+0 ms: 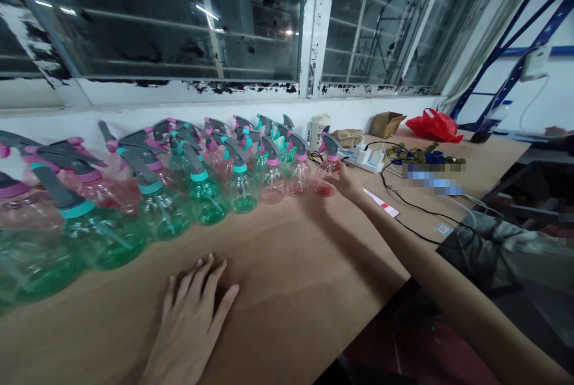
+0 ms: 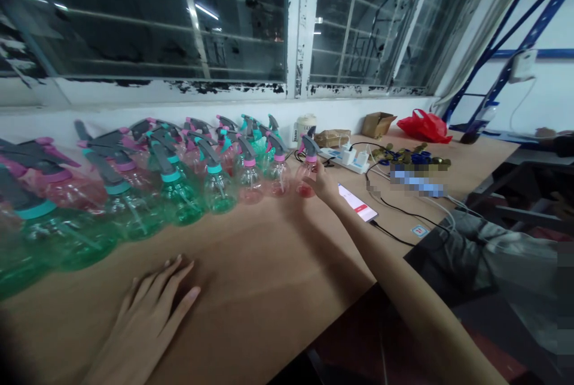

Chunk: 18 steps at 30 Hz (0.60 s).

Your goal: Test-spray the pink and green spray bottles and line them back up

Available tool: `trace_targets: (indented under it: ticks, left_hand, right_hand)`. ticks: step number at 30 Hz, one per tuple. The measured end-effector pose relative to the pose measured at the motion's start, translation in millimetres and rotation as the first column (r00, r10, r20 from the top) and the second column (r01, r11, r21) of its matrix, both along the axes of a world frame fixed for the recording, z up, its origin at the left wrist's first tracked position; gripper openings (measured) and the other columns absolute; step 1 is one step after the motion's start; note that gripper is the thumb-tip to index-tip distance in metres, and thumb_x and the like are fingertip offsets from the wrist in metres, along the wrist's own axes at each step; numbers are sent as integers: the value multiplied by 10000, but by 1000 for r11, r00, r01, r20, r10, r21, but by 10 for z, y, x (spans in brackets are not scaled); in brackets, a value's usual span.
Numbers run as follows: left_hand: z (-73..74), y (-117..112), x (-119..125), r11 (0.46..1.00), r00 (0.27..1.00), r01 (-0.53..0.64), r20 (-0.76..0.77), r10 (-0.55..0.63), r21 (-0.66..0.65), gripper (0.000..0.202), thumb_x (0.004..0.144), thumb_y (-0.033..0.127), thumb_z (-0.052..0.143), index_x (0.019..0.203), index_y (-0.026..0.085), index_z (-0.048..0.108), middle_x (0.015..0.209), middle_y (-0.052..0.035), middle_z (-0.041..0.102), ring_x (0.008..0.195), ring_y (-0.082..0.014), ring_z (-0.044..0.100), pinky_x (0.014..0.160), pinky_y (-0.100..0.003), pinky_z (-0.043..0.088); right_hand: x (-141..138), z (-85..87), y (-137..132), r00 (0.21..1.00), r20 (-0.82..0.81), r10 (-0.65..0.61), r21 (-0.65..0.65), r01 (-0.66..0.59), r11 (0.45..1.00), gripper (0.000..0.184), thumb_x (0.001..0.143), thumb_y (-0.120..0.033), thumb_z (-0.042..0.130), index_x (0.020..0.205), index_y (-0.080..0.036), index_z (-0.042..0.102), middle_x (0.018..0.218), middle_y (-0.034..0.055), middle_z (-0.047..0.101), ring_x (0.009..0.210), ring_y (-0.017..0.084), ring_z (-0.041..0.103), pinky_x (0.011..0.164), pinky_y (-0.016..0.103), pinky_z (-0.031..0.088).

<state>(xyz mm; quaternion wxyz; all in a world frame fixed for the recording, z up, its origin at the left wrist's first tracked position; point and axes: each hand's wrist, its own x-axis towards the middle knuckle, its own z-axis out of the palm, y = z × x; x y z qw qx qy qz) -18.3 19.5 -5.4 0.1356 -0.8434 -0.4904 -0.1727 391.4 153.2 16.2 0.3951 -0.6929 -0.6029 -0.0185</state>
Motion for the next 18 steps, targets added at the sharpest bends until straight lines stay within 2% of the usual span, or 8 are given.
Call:
trace_targets:
  ticks: [6,11,15,18]
  left_hand:
    - [-31,-7,-39,999,1000,20,-17,-19,32,547,923,467,239,1202,143,579,1266,-124,585,1209,-327,480,998,-564,332]
    - [-34,8,-36,999,998,52,38,-53,10,509,926,464,266,1209,161,561,1266,-112,587,1220,-328,474,1014,-587,304]
    - [142,12,-30,991,986,-10,164,32,-135,500,906,499,340,1247,171,501,1250,-113,587,1196,-310,498,1037,-578,294]
    - [318,-7,-149,949,941,-79,290,172,-306,462,917,484,324,1252,205,478,1265,-100,574,1190,-287,513,1012,-525,361]
  right_hand:
    - [-24,-32,195,999,-42,0,27,1,1000,688,768,-419,562,1360,-138,355,1195,183,589,1050,334,575,862,461,448]
    - [-37,-50,211,998,-57,-20,14,21,1000,787,760,-505,544,1394,-99,317,1240,214,564,1091,367,565,877,482,445]
    - [-67,-47,42,996,-93,-8,10,9,1000,879,783,-573,494,1429,-40,226,1275,251,530,1126,387,545,880,491,447]
    - [-148,-45,-197,995,-103,-19,22,21,1000,879,787,-603,489,1440,-77,224,1338,244,477,1163,400,516,887,519,439]
